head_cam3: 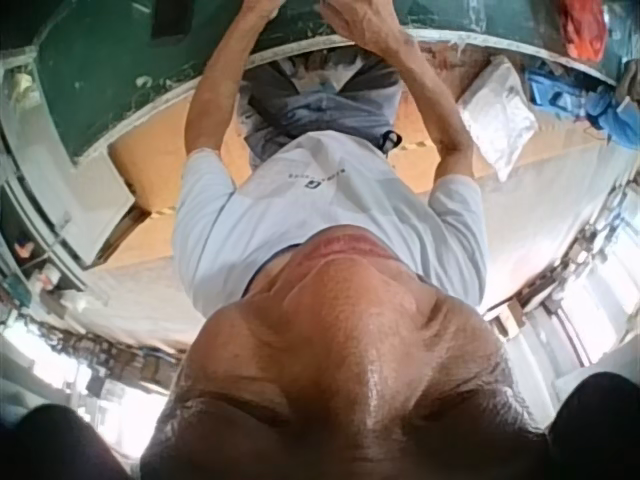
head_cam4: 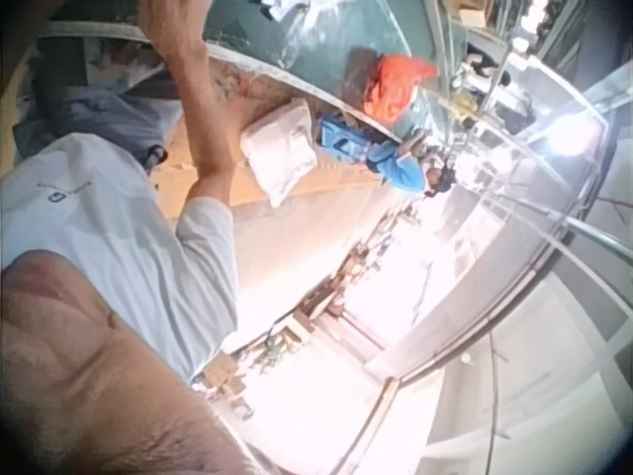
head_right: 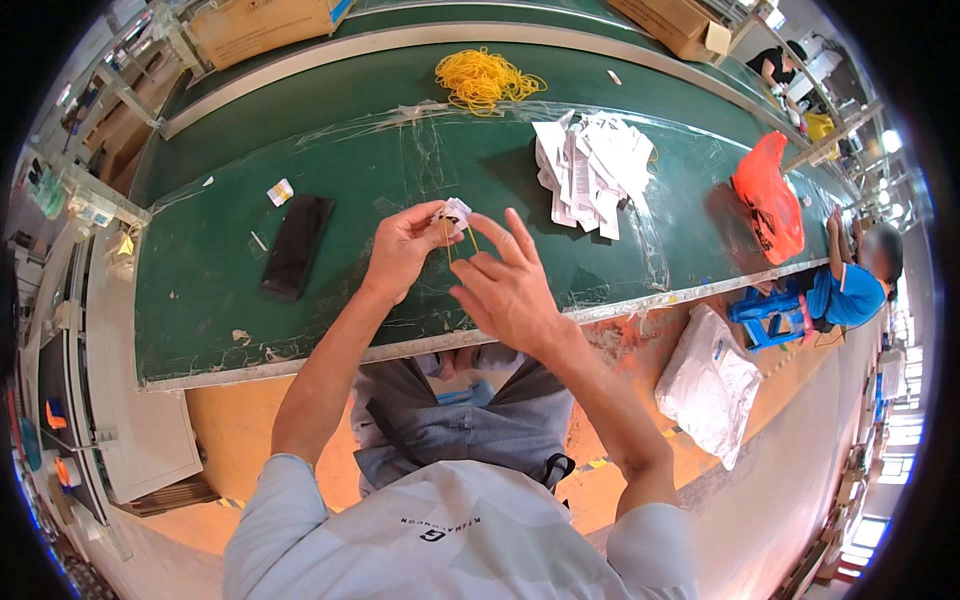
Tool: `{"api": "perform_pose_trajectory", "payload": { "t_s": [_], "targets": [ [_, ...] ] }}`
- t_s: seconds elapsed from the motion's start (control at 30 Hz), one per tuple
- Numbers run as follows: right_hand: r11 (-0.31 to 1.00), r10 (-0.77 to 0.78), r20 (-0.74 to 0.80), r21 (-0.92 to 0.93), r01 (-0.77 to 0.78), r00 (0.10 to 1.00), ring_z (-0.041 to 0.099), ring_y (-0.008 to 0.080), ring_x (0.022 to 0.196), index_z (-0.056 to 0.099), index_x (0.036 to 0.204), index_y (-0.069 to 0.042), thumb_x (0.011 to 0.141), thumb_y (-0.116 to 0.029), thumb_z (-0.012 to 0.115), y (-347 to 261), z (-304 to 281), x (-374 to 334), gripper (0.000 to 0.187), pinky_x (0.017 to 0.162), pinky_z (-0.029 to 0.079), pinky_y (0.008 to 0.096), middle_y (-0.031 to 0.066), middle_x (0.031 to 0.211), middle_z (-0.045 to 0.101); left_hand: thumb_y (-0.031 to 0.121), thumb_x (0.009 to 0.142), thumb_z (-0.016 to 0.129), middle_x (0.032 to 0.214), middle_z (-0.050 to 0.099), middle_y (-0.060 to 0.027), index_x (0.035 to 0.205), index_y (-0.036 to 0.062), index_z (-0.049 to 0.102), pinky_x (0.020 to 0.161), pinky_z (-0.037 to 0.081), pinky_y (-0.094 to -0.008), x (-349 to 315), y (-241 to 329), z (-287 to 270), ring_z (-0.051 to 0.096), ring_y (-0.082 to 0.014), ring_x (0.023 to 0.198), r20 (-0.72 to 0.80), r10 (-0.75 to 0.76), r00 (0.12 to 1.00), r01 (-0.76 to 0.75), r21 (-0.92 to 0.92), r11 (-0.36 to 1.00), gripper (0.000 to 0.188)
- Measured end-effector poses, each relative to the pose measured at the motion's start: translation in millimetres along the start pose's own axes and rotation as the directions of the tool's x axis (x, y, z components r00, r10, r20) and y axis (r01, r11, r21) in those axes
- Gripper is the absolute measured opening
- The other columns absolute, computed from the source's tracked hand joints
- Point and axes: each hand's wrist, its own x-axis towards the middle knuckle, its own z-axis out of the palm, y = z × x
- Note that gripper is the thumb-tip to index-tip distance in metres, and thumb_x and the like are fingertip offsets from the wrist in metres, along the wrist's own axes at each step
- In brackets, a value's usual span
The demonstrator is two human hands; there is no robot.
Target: Folding and organizing long strips of product labels and securing them with rubber bands on an assembly line.
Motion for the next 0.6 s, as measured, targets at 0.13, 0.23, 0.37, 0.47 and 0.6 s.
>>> {"api": "perform_pose_trajectory", "payload": {
  "t_s": [0.13, 0.23, 0.37, 0.47, 0.6],
  "targets": [
    [0.993, -0.017, -0.013, 0.119, 0.018, 1.0, 0.059, 0.0311, 0.118, 0.066, 0.109, -0.002, 0.079, -0.016, 0.077, -5.7, 12.3, 4.0, 0.035, 0.119, 0.032, 0.055, 0.0106, 0.099, 0.063, 0.004, 0.097, 0.064, 0.104, 0.072, -0.0085, 0.126, -0.005, 0.064, 0.079, 0.057, -0.0282, 0.8, -2.5, 3.5, 0.068, -0.013, 0.084, 0.016, 0.058, 0.998, -0.058, -0.025, 0.998, 0.031],
    [0.974, 0.052, 0.058, 0.218, -0.064, 0.997, 0.062, 0.0322, 0.11, 0.066, 0.114, -0.002, 0.079, -0.017, 0.078, -14.0, 15.2, 1.4, 0.04, 0.118, 0.036, 0.0524, 0.0115, 0.101, 0.063, 0.003, 0.097, 0.064, 0.104, 0.073, -0.0091, 0.126, -0.0048, 0.064, 0.078, 0.057, -0.0279, 0.3, -8.1, 5.9, 0.069, -0.0135, 0.084, -0.001, 0.091, 0.996, -0.091, -0.027, 0.996, 0.031],
    [0.955, 0.09, -0.002, 0.283, -0.085, 0.996, 0.063, 0.0341, 0.101, 0.066, 0.117, -0.001, 0.079, -0.015, 0.078, -15.6, 12.6, 0.6, 0.043, 0.116, 0.04, 0.0513, 0.0115, 0.101, 0.063, 0.002, 0.096, 0.065, 0.104, 0.073, -0.0098, 0.124, -0.0049, 0.064, 0.077, 0.057, -0.0282, 1.7, -6.2, 5.5, 0.07, -0.0142, 0.085, 0.025, 0.101, 0.995, -0.099, -0.081, 0.992, 0.028],
    [0.933, 0.135, -0.106, 0.347, -0.091, 0.985, 0.066, 0.0313, 0.091, 0.069, 0.115, 0.0, 0.081, -0.011, 0.076, -13.4, 4.9, -2.0, 0.036, 0.103, 0.05, 0.0449, 0.012, 0.097, 0.064, 0.002, 0.095, 0.066, 0.106, 0.073, -0.011, 0.122, -0.0055, 0.064, 0.078, 0.058, -0.0291, 2.0, -1.8, 0.3, 0.07, -0.0154, 0.086, 0.028, 0.126, 0.992, -0.12, -0.164, 0.979, 0.028],
    [0.457, 0.609, 0.086, 0.774, -0.438, 0.788, 0.062, 0.0169, 0.081, 0.07, 0.11, 0.001, 0.093, -0.013, 0.07, 3.2, 16.1, -18.6, 0.023, 0.078, 0.048, 0.0303, 0.0062, 0.083, 0.063, 0.003, 0.096, 0.066, 0.111, 0.071, -0.0118, 0.123, -0.0057, 0.064, 0.084, 0.059, -0.0316, 3.3, 0.3, -0.4, 0.071, -0.0185, 0.091, 0.075, 0.16, 0.984, -0.146, -0.172, 0.974, 0.028]
  ]
}}
